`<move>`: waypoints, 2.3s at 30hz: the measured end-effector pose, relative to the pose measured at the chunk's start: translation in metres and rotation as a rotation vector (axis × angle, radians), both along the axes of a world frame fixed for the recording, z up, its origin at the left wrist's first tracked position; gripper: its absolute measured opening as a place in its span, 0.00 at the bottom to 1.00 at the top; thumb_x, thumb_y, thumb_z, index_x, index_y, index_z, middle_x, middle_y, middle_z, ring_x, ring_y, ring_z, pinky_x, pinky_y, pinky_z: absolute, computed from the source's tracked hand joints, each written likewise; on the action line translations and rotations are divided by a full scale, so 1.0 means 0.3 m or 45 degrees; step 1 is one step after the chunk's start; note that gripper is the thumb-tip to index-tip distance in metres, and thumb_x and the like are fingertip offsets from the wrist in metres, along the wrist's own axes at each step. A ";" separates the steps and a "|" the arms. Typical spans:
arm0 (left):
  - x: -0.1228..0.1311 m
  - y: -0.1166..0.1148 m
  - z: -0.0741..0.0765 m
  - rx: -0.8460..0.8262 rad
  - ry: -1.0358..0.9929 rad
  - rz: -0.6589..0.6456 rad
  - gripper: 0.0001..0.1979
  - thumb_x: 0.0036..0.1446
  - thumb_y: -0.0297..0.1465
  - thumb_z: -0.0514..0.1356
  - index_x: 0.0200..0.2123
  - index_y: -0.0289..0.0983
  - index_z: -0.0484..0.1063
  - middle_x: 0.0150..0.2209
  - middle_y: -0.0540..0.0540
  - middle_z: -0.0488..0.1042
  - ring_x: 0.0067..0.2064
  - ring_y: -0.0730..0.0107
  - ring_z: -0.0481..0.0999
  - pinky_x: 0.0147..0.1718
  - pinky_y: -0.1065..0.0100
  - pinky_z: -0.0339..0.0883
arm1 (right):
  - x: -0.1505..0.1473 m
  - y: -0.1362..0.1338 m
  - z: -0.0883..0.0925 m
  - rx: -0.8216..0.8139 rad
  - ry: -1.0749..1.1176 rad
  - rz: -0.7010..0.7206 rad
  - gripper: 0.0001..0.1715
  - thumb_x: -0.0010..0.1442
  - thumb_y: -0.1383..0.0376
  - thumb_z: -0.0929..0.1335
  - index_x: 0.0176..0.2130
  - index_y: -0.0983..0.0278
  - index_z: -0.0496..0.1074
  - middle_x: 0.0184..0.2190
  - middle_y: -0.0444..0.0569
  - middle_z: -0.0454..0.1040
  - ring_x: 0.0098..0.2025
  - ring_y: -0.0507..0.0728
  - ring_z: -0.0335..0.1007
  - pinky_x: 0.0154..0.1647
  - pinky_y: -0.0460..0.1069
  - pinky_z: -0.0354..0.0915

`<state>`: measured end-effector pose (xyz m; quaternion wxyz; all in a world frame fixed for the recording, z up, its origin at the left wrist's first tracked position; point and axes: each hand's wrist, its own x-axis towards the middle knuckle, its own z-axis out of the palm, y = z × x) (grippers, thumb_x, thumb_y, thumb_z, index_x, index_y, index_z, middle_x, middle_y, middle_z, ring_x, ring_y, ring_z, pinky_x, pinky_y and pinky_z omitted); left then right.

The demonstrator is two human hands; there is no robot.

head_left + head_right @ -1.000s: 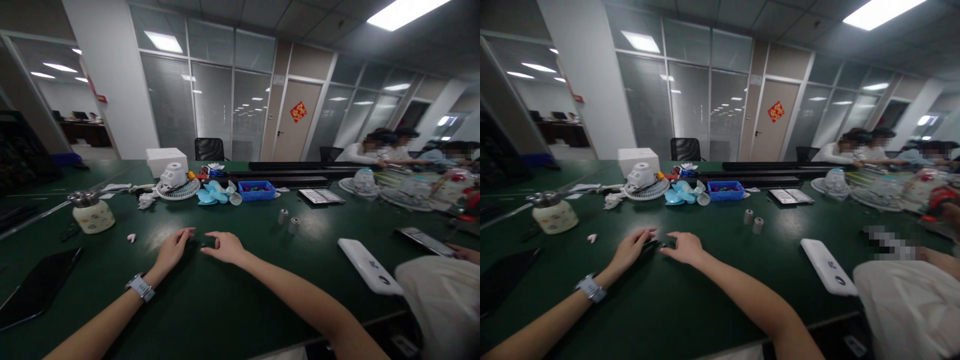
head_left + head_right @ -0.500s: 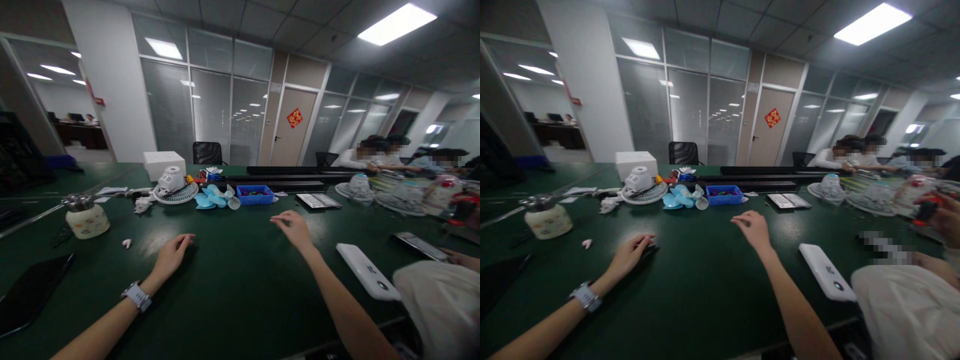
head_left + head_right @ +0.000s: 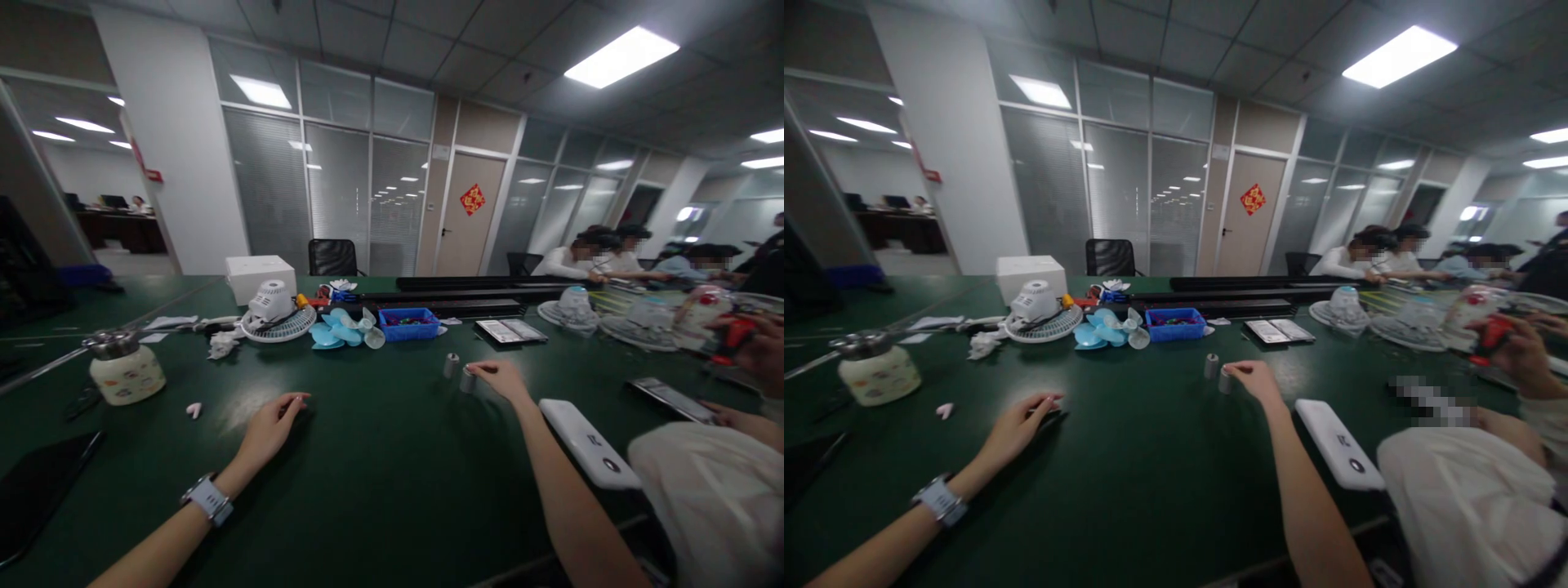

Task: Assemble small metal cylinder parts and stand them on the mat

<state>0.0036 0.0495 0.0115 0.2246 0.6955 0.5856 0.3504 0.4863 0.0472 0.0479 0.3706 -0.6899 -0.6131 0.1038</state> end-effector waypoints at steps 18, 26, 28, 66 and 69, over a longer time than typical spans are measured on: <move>0.007 -0.001 -0.022 0.065 -0.038 -0.005 0.25 0.59 0.45 0.48 0.45 0.36 0.76 0.39 0.42 0.79 0.41 0.58 0.77 0.43 0.60 0.67 | -0.029 0.039 -0.042 0.082 0.023 -0.169 0.25 0.52 0.47 0.66 0.37 0.61 0.80 0.32 0.51 0.80 0.36 0.61 0.76 0.31 0.49 0.65; 0.004 -0.001 -0.025 0.057 -0.025 -0.015 0.24 0.60 0.45 0.48 0.46 0.37 0.75 0.40 0.43 0.78 0.43 0.58 0.76 0.44 0.60 0.66 | -0.037 0.024 -0.023 -0.025 -0.064 -0.132 0.20 0.51 0.51 0.68 0.36 0.59 0.81 0.31 0.50 0.80 0.33 0.61 0.75 0.28 0.48 0.64; 0.002 0.000 -0.025 0.051 -0.016 -0.024 0.24 0.60 0.45 0.48 0.46 0.37 0.75 0.40 0.43 0.78 0.43 0.57 0.76 0.44 0.59 0.65 | -0.048 0.016 -0.018 -0.005 -0.061 -0.130 0.20 0.51 0.51 0.67 0.36 0.59 0.81 0.31 0.50 0.80 0.33 0.61 0.75 0.29 0.48 0.64; 0.006 0.012 -0.014 0.026 0.117 -0.004 0.27 0.54 0.50 0.51 0.48 0.40 0.76 0.46 0.42 0.77 0.44 0.54 0.76 0.42 0.59 0.70 | -0.186 0.103 -0.020 0.247 -0.595 -0.304 0.23 0.59 0.47 0.63 0.34 0.58 0.80 0.33 0.50 0.80 0.55 0.65 0.64 0.62 0.69 0.22; 0.017 0.003 -0.012 0.050 0.092 -0.010 0.27 0.55 0.51 0.52 0.48 0.40 0.76 0.45 0.43 0.77 0.43 0.56 0.77 0.41 0.59 0.70 | -0.286 0.058 0.012 0.293 -0.579 -0.153 0.21 0.58 0.47 0.64 0.33 0.57 0.80 0.32 0.48 0.79 0.58 0.65 0.61 0.62 0.70 0.19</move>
